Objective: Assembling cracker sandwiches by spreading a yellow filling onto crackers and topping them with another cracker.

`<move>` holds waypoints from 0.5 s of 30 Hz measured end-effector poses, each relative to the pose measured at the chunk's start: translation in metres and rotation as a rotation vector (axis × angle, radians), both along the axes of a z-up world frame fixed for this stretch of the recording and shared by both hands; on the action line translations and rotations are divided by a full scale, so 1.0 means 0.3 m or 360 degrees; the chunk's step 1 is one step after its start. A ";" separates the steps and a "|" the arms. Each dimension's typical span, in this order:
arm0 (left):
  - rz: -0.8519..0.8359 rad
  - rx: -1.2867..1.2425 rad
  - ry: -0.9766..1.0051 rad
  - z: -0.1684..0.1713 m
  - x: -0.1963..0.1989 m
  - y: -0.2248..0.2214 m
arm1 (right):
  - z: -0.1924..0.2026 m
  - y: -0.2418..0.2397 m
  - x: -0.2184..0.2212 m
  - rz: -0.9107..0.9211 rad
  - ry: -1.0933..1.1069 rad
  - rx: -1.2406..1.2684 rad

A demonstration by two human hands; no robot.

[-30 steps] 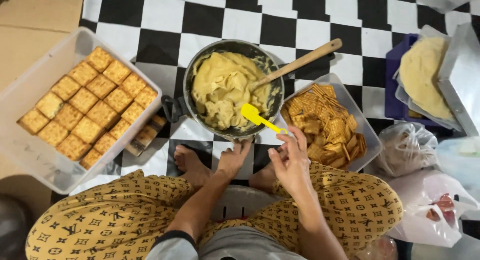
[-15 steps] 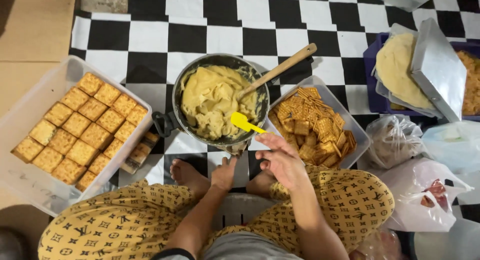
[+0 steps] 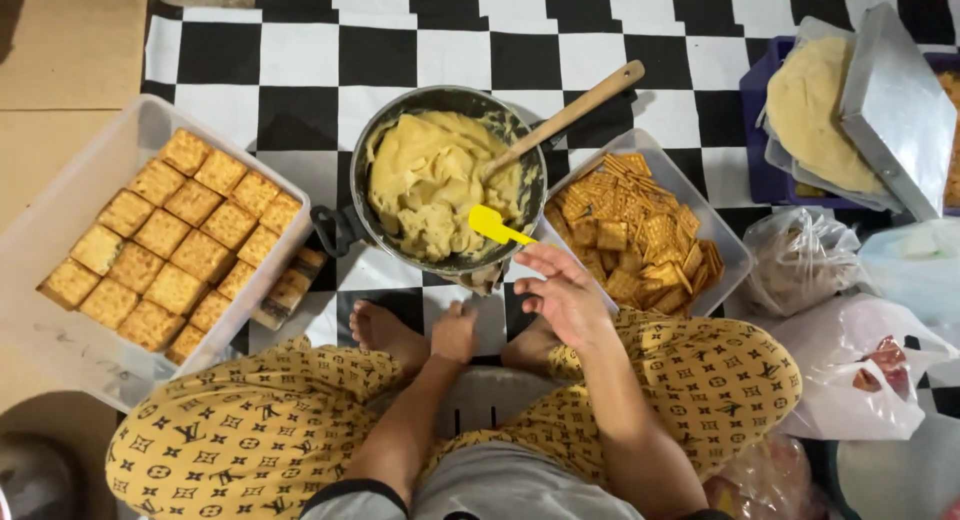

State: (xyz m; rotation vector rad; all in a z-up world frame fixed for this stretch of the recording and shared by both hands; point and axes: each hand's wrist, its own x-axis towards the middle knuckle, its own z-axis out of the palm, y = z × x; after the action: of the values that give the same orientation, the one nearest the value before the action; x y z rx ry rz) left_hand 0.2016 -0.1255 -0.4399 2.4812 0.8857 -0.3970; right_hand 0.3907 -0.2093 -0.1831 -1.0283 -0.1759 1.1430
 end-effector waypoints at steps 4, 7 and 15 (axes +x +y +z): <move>0.0053 0.0127 -0.0266 0.215 0.108 0.064 | -0.066 0.033 -0.021 -0.0006 -0.0025 -0.0096; -0.0253 -0.0218 0.0273 0.233 0.121 0.063 | -0.112 0.055 -0.030 -0.0013 -0.0070 -0.0366; -0.0339 0.0190 -0.0182 0.095 0.007 -0.011 | -0.254 0.028 -0.068 0.0137 -0.0162 -0.0719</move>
State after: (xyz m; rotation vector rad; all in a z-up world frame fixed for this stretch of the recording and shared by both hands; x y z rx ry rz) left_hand 0.2037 -0.1287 -0.4115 2.6890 0.6178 -0.2759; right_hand 0.3703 -0.2010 -0.2593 -1.4913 -0.0413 1.2385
